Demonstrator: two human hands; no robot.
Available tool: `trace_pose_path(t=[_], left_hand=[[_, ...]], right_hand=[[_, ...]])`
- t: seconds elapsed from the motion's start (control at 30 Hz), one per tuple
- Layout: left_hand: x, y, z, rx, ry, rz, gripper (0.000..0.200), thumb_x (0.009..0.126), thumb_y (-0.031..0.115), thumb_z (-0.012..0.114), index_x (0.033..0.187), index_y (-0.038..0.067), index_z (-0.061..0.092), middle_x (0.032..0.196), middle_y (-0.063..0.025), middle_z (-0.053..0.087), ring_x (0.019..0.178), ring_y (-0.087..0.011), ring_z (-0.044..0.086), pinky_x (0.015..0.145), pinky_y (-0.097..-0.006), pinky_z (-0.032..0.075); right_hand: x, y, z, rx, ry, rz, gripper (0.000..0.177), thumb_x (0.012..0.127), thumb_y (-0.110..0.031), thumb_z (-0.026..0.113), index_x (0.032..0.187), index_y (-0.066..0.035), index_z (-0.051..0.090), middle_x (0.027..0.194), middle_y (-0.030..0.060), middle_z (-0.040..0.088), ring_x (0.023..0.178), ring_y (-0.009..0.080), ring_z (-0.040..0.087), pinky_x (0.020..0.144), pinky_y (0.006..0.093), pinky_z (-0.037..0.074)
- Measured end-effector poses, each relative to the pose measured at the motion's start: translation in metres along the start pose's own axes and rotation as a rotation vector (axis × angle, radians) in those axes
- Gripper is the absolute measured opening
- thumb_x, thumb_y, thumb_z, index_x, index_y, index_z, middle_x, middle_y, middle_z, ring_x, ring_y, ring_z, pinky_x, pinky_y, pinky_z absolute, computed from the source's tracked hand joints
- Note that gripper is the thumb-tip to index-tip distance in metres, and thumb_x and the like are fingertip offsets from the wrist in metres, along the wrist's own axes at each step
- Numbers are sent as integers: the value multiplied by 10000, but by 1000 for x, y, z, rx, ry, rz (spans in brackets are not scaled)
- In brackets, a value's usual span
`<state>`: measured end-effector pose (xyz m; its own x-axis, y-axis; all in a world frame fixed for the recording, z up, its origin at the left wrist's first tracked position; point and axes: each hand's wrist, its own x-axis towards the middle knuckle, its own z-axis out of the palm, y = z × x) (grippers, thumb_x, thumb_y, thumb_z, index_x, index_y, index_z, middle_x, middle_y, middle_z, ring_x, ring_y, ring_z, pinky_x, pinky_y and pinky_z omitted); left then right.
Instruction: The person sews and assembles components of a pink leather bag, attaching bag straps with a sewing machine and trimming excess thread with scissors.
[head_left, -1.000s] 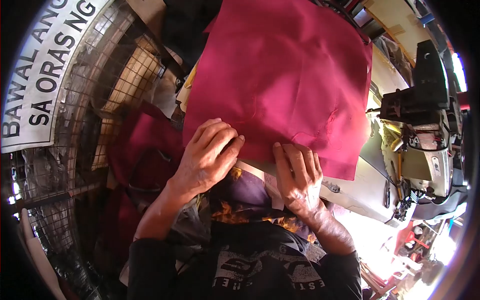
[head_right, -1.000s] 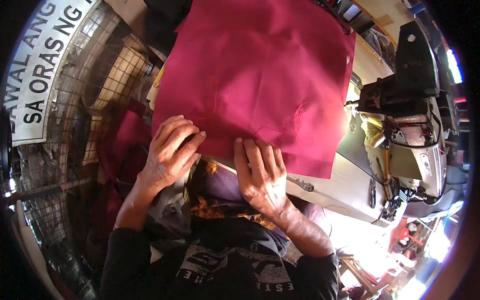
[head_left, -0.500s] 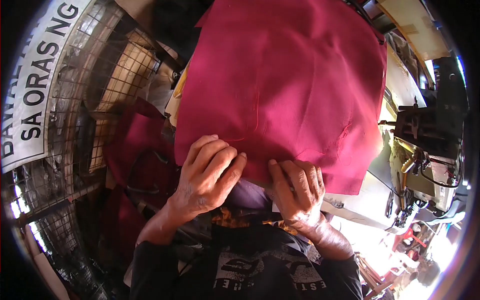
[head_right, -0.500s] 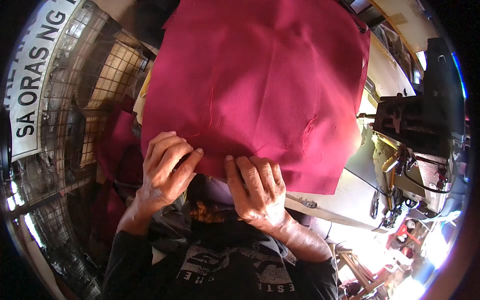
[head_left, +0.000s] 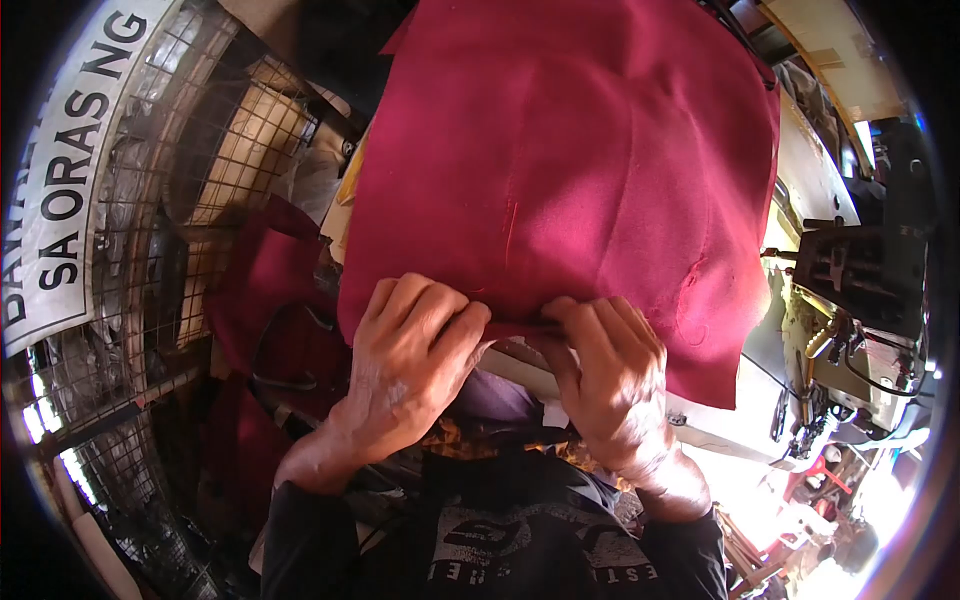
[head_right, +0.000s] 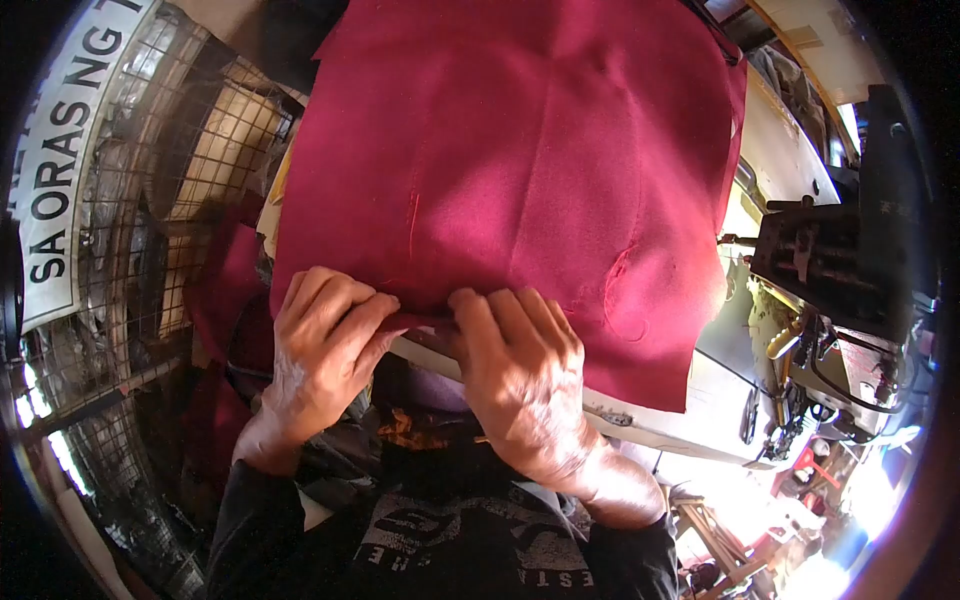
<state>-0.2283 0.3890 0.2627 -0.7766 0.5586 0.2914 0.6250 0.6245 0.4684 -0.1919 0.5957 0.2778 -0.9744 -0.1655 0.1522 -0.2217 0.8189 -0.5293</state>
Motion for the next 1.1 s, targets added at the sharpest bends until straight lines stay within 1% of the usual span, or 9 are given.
trace_pose_path(t=[0.13,0.3,0.4,0.47,0.53,0.63,0.87,0.9,1.1], left_hand=[[17,3,-10,-10,-72,-72,221,774,103,842,899,32,674,875,-66,630,820,-283,603,744,-431,486],[29,2,-15,29,-209,-68,214,822,139,805,915,27,648,841,-95,597,816,-315,598,732,-430,491],[31,-1,-17,2,-238,-39,206,847,152,782,938,30,642,844,-99,600,819,-323,600,737,-436,495],[30,-1,-16,-1,-211,-39,207,847,155,784,940,34,644,849,-95,606,823,-319,604,739,-435,498],[26,-2,-14,-11,-189,-48,211,848,163,786,942,36,646,854,-94,611,829,-316,608,740,-434,499],[25,-4,-11,-17,-171,-35,222,850,180,790,946,37,650,861,-95,620,838,-313,612,747,-429,498],[36,-21,-17,48,-165,51,225,843,183,795,956,36,667,881,-96,626,851,-306,615,799,-434,493],[40,-25,-18,54,-175,69,223,840,180,796,953,36,669,881,-95,625,852,-307,615,807,-436,492],[40,-40,-46,74,-112,58,215,810,129,809,948,28,678,894,-95,650,878,-309,635,823,-427,492]], right_hand=[[15,-1,-8,81,-127,118,249,822,-119,776,964,-58,582,824,88,646,798,305,674,680,451,538],[22,-2,-10,32,-239,111,391,799,-115,819,1108,-59,586,937,142,682,888,373,685,716,485,520],[9,-4,-7,-190,130,-25,363,825,-124,759,1141,-46,599,975,121,619,899,320,649,703,496,513],[-28,-5,-2,-297,219,-319,293,834,-145,721,1101,-29,693,1129,131,611,1024,254,621,885,439,527],[-54,-13,27,-162,239,-522,330,858,-162,664,1152,-20,710,1243,170,607,1150,298,614,1018,443,506],[-53,-13,44,-264,80,-406,500,859,-149,605,1317,48,648,1416,227,551,1342,376,531,1142,516,450],[-46,-23,73,-492,49,-296,596,899,-191,578,1430,77,545,1473,294,485,1396,434,477,1203,585,386],[-41,-27,70,-575,-10,-299,647,1055,-418,550,1436,104,515,1448,313,494,1376,452,484,1175,595,408],[-33,-40,69,-536,-33,-214,749,1034,-500,524,1450,122,494,1458,327,481,1394,470,452,1180,618,389]])
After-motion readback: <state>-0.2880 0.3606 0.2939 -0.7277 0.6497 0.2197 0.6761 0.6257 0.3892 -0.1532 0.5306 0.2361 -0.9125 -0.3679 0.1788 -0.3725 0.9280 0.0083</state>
